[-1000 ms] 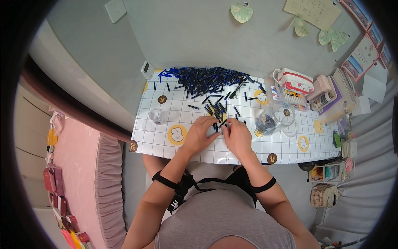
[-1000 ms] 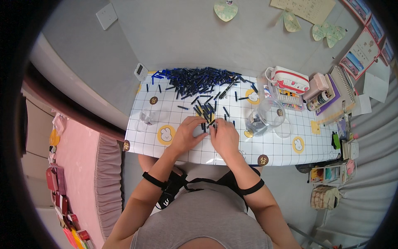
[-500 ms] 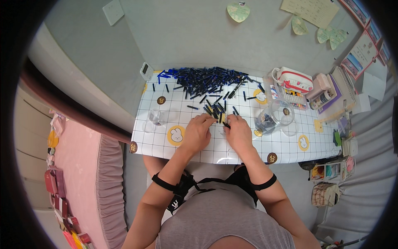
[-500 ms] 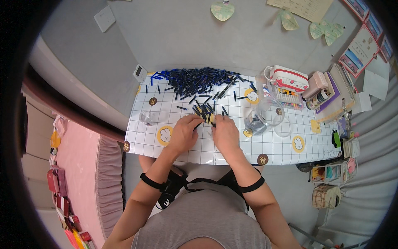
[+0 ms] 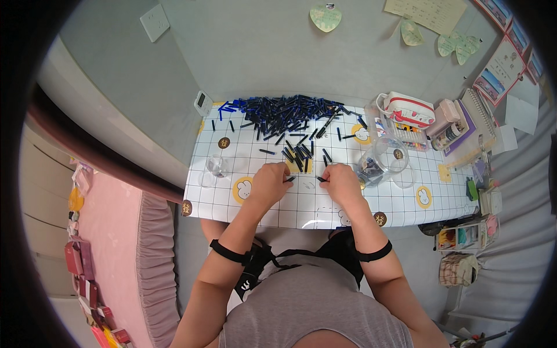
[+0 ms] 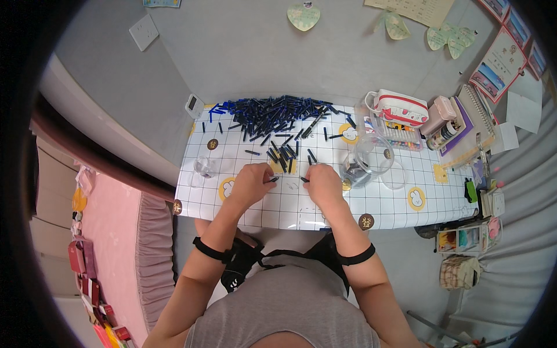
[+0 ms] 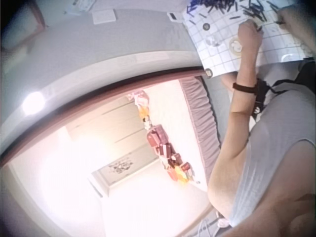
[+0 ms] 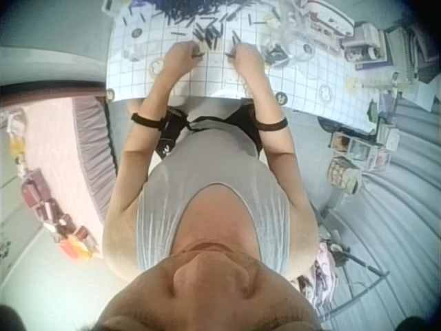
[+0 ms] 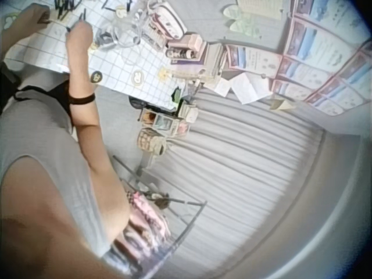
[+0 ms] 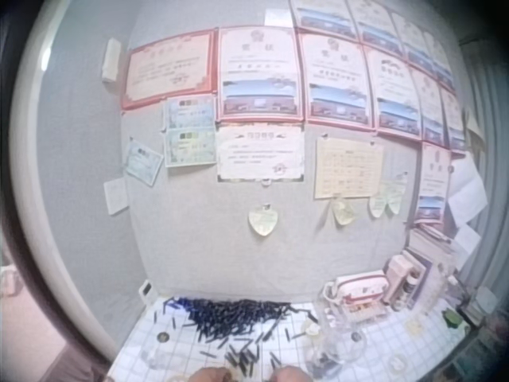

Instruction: The person assembles several pen components by hand, including inserting internal parts into pen barrels and attaching clips or caps on a desk.

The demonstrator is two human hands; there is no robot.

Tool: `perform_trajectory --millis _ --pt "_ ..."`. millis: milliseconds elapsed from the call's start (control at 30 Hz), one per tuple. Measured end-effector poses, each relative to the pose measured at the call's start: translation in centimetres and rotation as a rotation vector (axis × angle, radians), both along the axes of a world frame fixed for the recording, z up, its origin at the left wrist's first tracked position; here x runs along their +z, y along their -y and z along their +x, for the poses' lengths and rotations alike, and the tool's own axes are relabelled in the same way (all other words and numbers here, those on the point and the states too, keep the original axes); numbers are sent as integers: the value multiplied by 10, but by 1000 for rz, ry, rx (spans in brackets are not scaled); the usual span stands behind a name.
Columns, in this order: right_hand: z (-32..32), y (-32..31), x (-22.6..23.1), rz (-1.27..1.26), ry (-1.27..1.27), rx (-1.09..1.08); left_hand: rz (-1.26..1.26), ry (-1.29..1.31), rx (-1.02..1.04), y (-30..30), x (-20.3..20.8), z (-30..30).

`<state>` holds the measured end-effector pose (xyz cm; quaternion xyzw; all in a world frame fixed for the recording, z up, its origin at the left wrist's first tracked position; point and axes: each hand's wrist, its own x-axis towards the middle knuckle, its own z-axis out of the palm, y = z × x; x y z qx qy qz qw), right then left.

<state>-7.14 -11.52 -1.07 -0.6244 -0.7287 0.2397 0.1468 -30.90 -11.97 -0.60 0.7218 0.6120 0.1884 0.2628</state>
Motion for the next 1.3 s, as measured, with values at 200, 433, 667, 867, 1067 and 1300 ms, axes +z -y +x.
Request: perform_trajectory --millis 200,433,667,867,1067,1300 --pt "-13 14 -2 179 83 0 79 -57 -44 7 -16 -2" --pt "-27 22 -11 253 -499 102 193 530 25 22 -28 11" --pt "-28 30 -36 340 -663 125 134 653 -23 27 -41 4" --pt "-27 30 -36 363 -655 124 164 702 -44 31 -43 6" --pt "-27 31 -36 352 -617 110 190 716 -42 33 -37 6" --pt "-28 31 -41 354 -648 88 210 651 -51 31 -33 7"
